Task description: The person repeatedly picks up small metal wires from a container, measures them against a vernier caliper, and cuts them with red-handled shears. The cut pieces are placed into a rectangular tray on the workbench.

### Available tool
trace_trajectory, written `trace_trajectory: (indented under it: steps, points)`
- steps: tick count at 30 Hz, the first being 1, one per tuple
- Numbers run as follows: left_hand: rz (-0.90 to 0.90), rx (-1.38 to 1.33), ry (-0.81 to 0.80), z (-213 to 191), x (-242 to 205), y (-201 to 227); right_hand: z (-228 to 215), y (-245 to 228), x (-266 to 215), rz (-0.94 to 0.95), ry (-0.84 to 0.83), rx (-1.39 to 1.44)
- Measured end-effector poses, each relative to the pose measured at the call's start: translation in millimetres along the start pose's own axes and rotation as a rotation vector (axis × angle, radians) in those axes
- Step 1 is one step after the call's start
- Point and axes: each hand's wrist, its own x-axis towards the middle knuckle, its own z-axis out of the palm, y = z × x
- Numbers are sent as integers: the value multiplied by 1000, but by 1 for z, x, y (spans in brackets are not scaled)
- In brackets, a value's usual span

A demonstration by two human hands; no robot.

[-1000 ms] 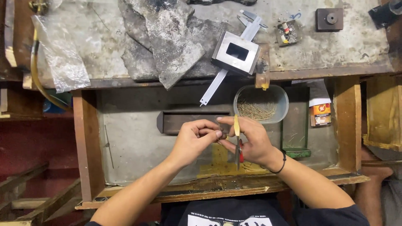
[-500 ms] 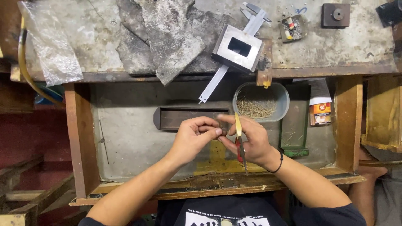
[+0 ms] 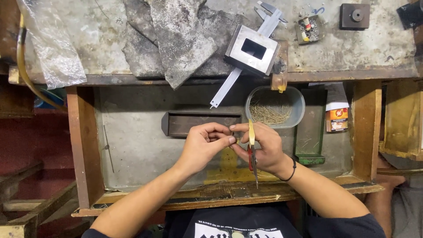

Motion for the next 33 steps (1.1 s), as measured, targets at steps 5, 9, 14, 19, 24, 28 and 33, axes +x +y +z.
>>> trace_trajectory:
  steps: [5, 9, 14, 19, 24, 28, 33]
  points:
    - [-11, 31, -12, 3, -1, 16, 0, -4, 6, -2, 3, 6]
    - [-26, 112, 36, 2, -2, 19, -4, -4, 6, 70, -51, 29]
    - [14, 224, 42, 4, -4, 22, -7, 6, 2, 238, -15, 190]
    - [59, 343, -4, 9, -4, 20, -7, 10, -1, 351, 3, 369]
    - [74, 422, -1, 14, -5, 25, -12, 10, -3, 416, -29, 322]
    - [90, 449, 21, 14, -3, 21, -9, 13, -5, 439, -17, 311]
    - [149, 490, 38, 10, -1, 16, -9, 10, -2, 594, 59, 431]
